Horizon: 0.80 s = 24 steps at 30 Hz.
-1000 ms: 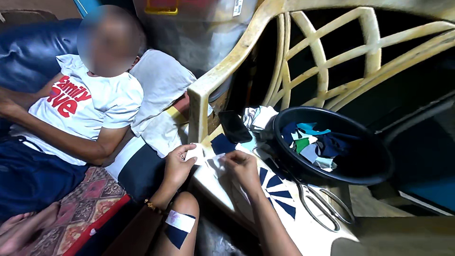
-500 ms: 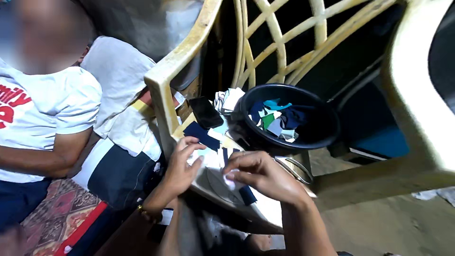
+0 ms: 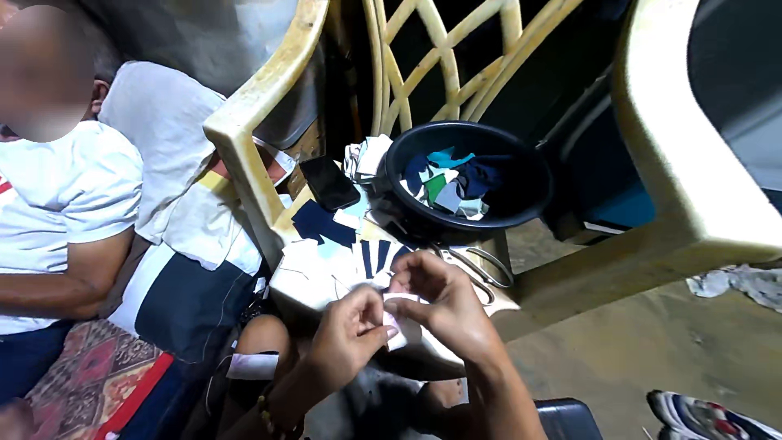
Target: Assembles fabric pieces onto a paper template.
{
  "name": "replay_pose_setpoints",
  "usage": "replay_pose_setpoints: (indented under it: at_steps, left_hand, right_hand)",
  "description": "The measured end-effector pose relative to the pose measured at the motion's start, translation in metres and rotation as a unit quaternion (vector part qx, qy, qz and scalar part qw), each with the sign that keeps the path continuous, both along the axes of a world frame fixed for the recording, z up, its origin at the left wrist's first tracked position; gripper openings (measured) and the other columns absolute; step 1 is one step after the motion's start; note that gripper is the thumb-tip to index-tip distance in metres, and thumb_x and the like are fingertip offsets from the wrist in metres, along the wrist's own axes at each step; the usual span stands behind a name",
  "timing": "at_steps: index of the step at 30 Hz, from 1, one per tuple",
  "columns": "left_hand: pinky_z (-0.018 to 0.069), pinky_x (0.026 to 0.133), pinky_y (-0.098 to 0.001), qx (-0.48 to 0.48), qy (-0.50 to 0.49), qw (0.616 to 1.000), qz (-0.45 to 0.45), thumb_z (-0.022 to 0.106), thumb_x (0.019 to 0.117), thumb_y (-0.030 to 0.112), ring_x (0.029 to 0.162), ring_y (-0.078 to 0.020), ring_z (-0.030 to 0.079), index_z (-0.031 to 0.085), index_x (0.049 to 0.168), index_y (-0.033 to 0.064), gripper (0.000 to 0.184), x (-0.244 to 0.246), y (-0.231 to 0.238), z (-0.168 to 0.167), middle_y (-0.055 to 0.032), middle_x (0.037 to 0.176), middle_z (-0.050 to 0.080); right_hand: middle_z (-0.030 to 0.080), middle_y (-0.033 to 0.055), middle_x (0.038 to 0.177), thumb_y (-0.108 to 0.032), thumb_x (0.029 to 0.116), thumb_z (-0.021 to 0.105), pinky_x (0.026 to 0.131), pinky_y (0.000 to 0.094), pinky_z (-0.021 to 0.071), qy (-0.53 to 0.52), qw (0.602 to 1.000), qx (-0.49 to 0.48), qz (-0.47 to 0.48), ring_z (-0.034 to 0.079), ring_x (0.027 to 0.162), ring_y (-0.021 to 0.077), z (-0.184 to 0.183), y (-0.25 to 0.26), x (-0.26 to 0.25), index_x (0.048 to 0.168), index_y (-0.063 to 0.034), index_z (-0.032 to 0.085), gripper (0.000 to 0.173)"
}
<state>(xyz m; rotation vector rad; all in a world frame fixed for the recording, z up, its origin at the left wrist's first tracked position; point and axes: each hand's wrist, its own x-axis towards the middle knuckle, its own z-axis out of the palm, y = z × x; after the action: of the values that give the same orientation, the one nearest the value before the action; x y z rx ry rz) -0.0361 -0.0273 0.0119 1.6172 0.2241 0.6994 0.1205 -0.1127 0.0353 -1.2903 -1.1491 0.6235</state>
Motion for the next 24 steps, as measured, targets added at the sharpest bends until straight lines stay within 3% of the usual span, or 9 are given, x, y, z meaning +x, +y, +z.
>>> replay_pose_setpoints:
  at_steps: [2,4,6,9,11,15,19,21,24]
  left_hand:
    - [0.0533,0.071,-0.0142,0.025,0.009,0.999,-0.027,0.068,0.0824,-0.009,0.081,0.0005,0.061,0.066,0.082,-0.0026,0.007,-0.002,0.002,0.0,-0.0013,0.088,0.064]
    - [0.0546,0.071,-0.013,0.02,0.053,0.997,-0.05,0.065,0.0845,-0.009,0.081,0.0017,0.063,0.072,0.097,-0.0057,0.015,-0.005,0.003,0.005,-0.0029,0.095,0.067]
    - [0.0525,0.068,-0.0118,0.003,0.079,0.996,-0.05,0.064,0.0843,-0.01,0.079,0.0036,0.06,0.071,0.114,-0.006,0.031,-0.006,0.001,0.01,-0.0034,0.104,0.067]
    - [0.0554,0.071,-0.0137,-0.008,0.033,0.999,-0.017,0.066,0.0811,-0.013,0.082,0.0029,0.062,0.063,0.126,-0.0103,0.045,-0.004,0.0,0.008,-0.0089,0.123,0.064]
    - [0.0579,0.073,-0.0169,-0.014,-0.004,1.0,0.024,0.068,0.0793,-0.015,0.083,-0.0003,0.065,0.061,0.128,-0.0116,0.049,-0.002,0.0,0.004,-0.0109,0.126,0.063]
    - [0.0593,0.075,-0.0182,-0.008,-0.031,0.994,0.101,0.071,0.0791,-0.013,0.085,-0.0026,0.067,0.065,0.122,-0.0118,0.044,0.001,-0.003,-0.001,-0.0112,0.122,0.066]
    - [0.0588,0.075,-0.0169,-0.005,-0.02,0.987,0.157,0.073,0.0811,-0.007,0.085,-0.0015,0.069,0.075,0.093,-0.0036,0.012,-0.003,-0.006,-0.008,-0.0031,0.098,0.074]
    - [0.0569,0.071,-0.0154,-0.017,0.009,0.991,0.129,0.072,0.0788,-0.008,0.08,-0.0005,0.067,0.074,0.084,-0.0004,0.01,-0.008,-0.003,-0.014,-0.0012,0.091,0.074]
    - [0.0564,0.076,-0.0144,0.012,0.091,0.995,0.045,0.066,0.0835,-0.007,0.087,-0.0002,0.067,0.074,0.083,-0.0011,0.01,-0.019,0.007,-0.018,-0.0033,0.094,0.072]
  right_hand:
    - [0.069,-0.0054,0.082,0.01,0.0712,0.075,0.067,0.0177,0.0557,0.057,0.998,0.023,-0.012,0.065,0.071,0.002,-0.002,-0.002,0.003,0.103,-0.0029,0.062,0.037]
    - [0.071,-0.004,0.083,0.012,0.0707,0.075,0.068,0.0176,0.0564,0.092,0.995,0.038,-0.022,0.067,0.072,0.0027,-0.004,-0.003,0.006,0.101,-0.0044,0.063,0.036]
    - [0.073,-0.0028,0.085,0.011,0.0736,0.074,0.069,0.0185,0.0582,0.112,0.992,0.045,-0.03,0.069,0.075,0.0037,-0.006,-0.002,0.005,0.099,-0.0048,0.064,0.032]
    - [0.072,-0.0057,0.093,-0.007,0.0892,0.071,0.077,0.0193,0.0587,0.112,0.993,0.044,-0.015,0.069,0.083,0.0013,-0.014,-0.002,0.004,0.105,-0.0052,0.065,0.017]
    - [0.069,-0.0086,0.092,-0.014,0.0855,0.075,0.073,0.018,0.0573,0.121,0.992,0.004,0.03,0.067,0.079,-0.0007,-0.015,-0.005,0.004,0.112,-0.0048,0.058,0.033]
    - [0.07,-0.0053,0.081,0.01,0.0723,0.077,0.061,0.0185,0.0573,0.142,0.989,-0.035,-0.002,0.067,0.067,0.0031,-0.015,-0.016,-0.005,0.105,-0.0063,0.054,0.043]
    - [0.067,-0.0084,0.077,0.0,0.0797,0.073,0.059,0.012,0.0509,0.057,0.994,-0.034,-0.091,0.06,0.065,-0.0055,-0.033,-0.043,-0.023,0.086,-0.0064,0.069,0.01]
    - [0.073,-0.0024,0.087,-0.001,0.0855,0.067,0.071,0.013,0.0563,0.028,0.993,-0.039,-0.108,0.066,0.078,-0.0041,-0.047,-0.057,-0.033,0.088,-0.0033,0.076,0.01]
    - [0.075,0.0042,0.097,0.001,0.0878,0.06,0.081,0.0131,0.0556,-0.004,0.99,-0.079,-0.113,0.068,0.092,-0.0015,-0.061,-0.072,-0.044,0.092,-0.0018,0.079,0.019]
